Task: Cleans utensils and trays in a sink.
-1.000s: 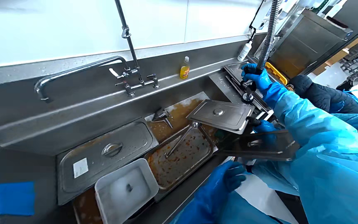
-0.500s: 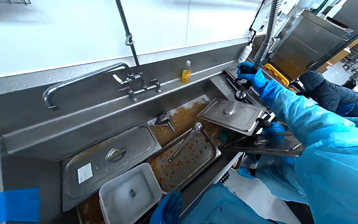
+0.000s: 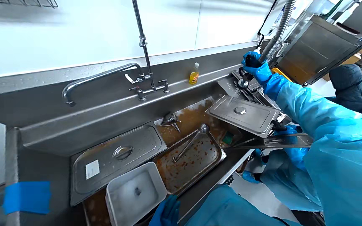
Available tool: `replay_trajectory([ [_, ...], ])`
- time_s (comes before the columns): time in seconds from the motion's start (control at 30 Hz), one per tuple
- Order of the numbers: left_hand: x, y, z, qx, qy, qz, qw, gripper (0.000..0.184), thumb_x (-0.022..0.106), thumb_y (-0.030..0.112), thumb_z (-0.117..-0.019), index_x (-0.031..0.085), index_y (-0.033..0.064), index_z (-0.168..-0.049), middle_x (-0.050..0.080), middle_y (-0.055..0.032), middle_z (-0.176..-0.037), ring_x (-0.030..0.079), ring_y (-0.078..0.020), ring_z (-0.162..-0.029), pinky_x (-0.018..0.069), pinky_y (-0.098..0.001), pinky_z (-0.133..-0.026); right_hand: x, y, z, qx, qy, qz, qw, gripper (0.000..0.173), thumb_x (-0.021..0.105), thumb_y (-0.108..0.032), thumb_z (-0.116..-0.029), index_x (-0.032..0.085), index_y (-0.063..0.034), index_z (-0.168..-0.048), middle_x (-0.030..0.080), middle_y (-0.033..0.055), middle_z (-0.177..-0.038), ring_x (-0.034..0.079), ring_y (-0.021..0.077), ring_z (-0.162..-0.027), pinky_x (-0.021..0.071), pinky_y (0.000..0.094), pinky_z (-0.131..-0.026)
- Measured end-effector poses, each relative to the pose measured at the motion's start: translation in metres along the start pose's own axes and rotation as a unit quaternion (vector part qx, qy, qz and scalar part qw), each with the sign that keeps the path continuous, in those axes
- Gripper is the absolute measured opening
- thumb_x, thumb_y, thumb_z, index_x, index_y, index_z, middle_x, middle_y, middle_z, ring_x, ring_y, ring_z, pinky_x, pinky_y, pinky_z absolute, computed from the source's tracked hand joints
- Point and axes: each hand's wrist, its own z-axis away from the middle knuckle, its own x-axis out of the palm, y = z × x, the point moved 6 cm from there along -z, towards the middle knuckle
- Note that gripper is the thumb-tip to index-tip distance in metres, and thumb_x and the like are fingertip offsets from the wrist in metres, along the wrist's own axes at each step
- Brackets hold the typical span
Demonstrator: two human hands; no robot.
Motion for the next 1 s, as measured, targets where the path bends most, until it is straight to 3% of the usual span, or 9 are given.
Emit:
replay_trajectory([
  [0.23, -0.011, 0.003, -0.004, 0.006, 0.019, 0.009, 1.000, 0.035, 0.039, 0.029, -0.1102, 0.056, 0.0058, -0.130, 0.072, -0.0089, -0.115, 0.072, -0.0170, -0.098, 0.0594, -0.0325, -0.081, -0.011, -0.027, -0.023, -0.046, 0.022, 0.039, 0.998, 0.054, 0.072, 0.006, -0.0819, 0.056, 0.0028, -0.133, 0.070, 0.0097, -0.115, 0.068, 0.0174, -0.103, 0.0582, 0.0341, -0.092],
  [0.4, -0.027, -0.002, -0.012, 0.025, 0.036, -0.040, 0.998, 0.036, 0.038, 0.029, -0.1113, 0.059, 0.0048, -0.128, 0.074, -0.0092, -0.110, 0.074, -0.0176, -0.092, 0.0609, -0.0315, -0.074, -0.005, -0.034, -0.037, 0.026, 0.010, -0.014, 1.000, 0.064, 0.071, 0.003, -0.0819, 0.052, -0.0017, -0.143, 0.071, 0.0105, -0.119, 0.069, 0.0217, -0.108, 0.0587, 0.0376, -0.091],
  [0.5, -0.044, -0.002, -0.022, 0.029, 0.051, -0.069, 0.996, 0.037, 0.041, 0.027, -0.1110, 0.059, 0.0009, -0.130, 0.074, -0.0136, -0.111, 0.075, -0.0224, -0.091, 0.0616, -0.0347, -0.074, 0.041, -0.029, -0.016, 0.100, -0.011, -0.041, 0.994, 0.075, 0.070, -0.006, -0.0800, 0.045, -0.0067, -0.151, 0.071, 0.0112, -0.117, 0.070, 0.0218, -0.098, 0.0597, 0.0384, -0.084],
  [0.67, -0.081, 0.015, -0.029, 0.061, 0.126, -0.132, 0.981, 0.037, 0.049, 0.027, -0.1093, 0.061, -0.0015, -0.129, 0.075, -0.0171, -0.109, 0.076, -0.0267, -0.091, 0.0631, -0.0406, -0.076, 0.135, -0.003, 0.060, 0.128, -0.074, -0.068, 0.987, 0.073, 0.069, 0.001, -0.0846, 0.044, -0.0074, -0.153, 0.068, 0.0148, -0.126, 0.069, 0.0248, -0.108, 0.0588, 0.0413, -0.094],
  [0.8, -0.121, 0.031, -0.029, 0.076, 0.202, -0.183, 0.959, 0.040, 0.053, 0.031, -0.1085, 0.059, -0.0019, -0.131, 0.076, -0.0164, -0.107, 0.077, -0.0264, -0.087, 0.0641, -0.0423, -0.075, 0.191, 0.038, 0.120, 0.195, -0.076, -0.103, 0.973, 0.074, 0.067, -0.001, -0.0829, 0.045, -0.0082, -0.152, 0.069, 0.0131, -0.124, 0.069, 0.0218, -0.106, 0.0580, 0.0386, -0.092],
  [0.87, -0.131, 0.039, -0.033, 0.096, 0.226, -0.284, 0.927, 0.039, 0.053, 0.030, -0.1090, 0.060, -0.0008, -0.131, 0.076, -0.0143, -0.108, 0.076, -0.0241, -0.090, 0.0636, -0.0426, -0.080, 0.206, 0.056, 0.148, 0.228, -0.044, -0.119, 0.965, 0.070, 0.066, -0.002, -0.0832, 0.048, -0.0088, -0.150, 0.070, 0.0119, -0.120, 0.069, 0.0200, -0.103, 0.0579, 0.0381, -0.090],
  [0.93, -0.117, 0.045, -0.040, 0.141, 0.213, -0.468, 0.846, 0.038, 0.055, 0.028, -0.1061, 0.063, 0.0042, -0.134, 0.073, -0.0130, -0.119, 0.072, -0.0255, -0.106, 0.0574, -0.0490, -0.097, 0.212, 0.060, 0.173, 0.238, -0.020, -0.124, 0.963, 0.065, 0.066, -0.003, -0.0857, 0.051, -0.0092, -0.148, 0.069, 0.0109, -0.121, 0.068, 0.0187, -0.105, 0.0574, 0.0376, -0.092],
  [1.0, -0.079, 0.045, -0.062, 0.178, 0.161, -0.606, 0.759, 0.041, 0.058, 0.030, -0.1025, 0.064, 0.0092, -0.137, 0.070, -0.0131, -0.128, 0.067, -0.0291, -0.119, 0.0510, -0.0545, -0.105, 0.215, 0.053, 0.190, 0.240, -0.007, -0.131, 0.962, 0.061, 0.066, -0.006, -0.0870, 0.054, -0.0091, -0.146, 0.069, 0.0112, -0.119, 0.068, 0.0194, -0.103, 0.0577, 0.0375, -0.091],
])
